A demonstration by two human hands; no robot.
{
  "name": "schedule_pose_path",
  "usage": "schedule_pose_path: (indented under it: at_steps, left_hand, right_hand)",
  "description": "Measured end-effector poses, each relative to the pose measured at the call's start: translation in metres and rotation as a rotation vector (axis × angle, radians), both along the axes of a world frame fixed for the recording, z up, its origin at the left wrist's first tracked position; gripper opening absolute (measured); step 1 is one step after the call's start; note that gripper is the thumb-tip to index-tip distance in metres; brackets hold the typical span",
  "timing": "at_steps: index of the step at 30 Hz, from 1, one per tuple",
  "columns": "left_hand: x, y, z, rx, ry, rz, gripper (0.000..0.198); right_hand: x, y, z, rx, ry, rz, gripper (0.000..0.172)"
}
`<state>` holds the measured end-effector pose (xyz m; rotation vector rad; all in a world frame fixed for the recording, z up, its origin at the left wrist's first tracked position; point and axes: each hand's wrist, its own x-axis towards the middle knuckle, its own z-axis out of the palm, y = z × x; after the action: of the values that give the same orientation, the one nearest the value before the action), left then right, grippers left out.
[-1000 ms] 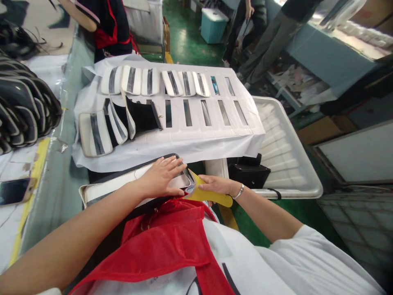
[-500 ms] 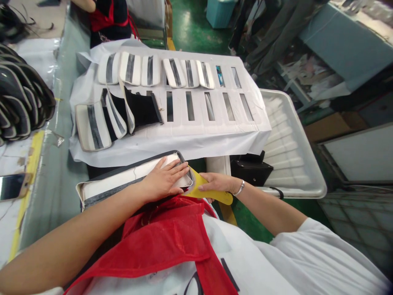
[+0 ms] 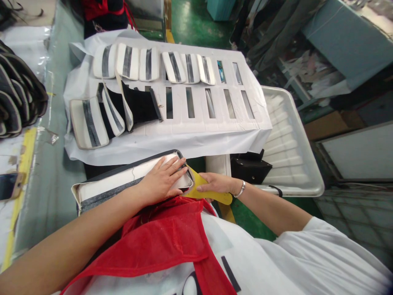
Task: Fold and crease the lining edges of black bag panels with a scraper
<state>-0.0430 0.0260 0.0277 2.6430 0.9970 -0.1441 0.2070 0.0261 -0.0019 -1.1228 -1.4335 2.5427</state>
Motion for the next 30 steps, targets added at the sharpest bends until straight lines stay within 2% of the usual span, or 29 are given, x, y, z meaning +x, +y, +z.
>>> schedule_pose_path:
  at_steps: [3,7,12,20,22,23,27,28,30]
  left_hand:
    - [0.001,-0.001,0.001,0.074,-0.011,-0.040,0.064]
    - [0.000,0.001,-0.008,0.017,-0.041,-0.089,0.066]
    - [0.001,0.000,-0.017,0.002,-0.056,-0.042,0.065]
    - [0.007,-0.006,-0.013,0.041,-0.017,0.000,0.064]
    - [0.009,-0.006,-0.010,0.044,0.002,0.000,0.063]
    - [0.010,-0.006,-0.009,0.044,0.010,0.001,0.062]
    - [0.010,-0.006,-0.012,0.046,0.008,0.003,0.060]
    - [0.009,-0.005,-0.014,0.046,0.002,0.004,0.060]
    - [0.008,-0.005,-0.019,0.049,-0.011,0.010,0.059]
  right_hand:
    - [0.001,0.001,-0.002,0.018,-0.030,0.022,0.043]
    - [0.003,0.002,-0.002,-0.018,-0.041,0.020,0.044]
    - [0.004,0.005,0.001,-0.038,-0.024,0.032,0.040]
    - [0.015,0.005,0.006,-0.153,0.037,0.045,0.038]
    - [0.022,0.002,-0.001,-0.216,0.099,-0.056,0.038]
    - [0.026,0.001,-0.008,-0.236,0.131,-0.162,0.039]
    - [0.025,-0.007,-0.059,-0.297,0.189,-0.819,0.033]
    - [0.018,-0.009,-0.074,-0.314,0.192,-0.883,0.031]
    - [-0.002,-0.013,-0.100,-0.338,0.205,-0.894,0.029]
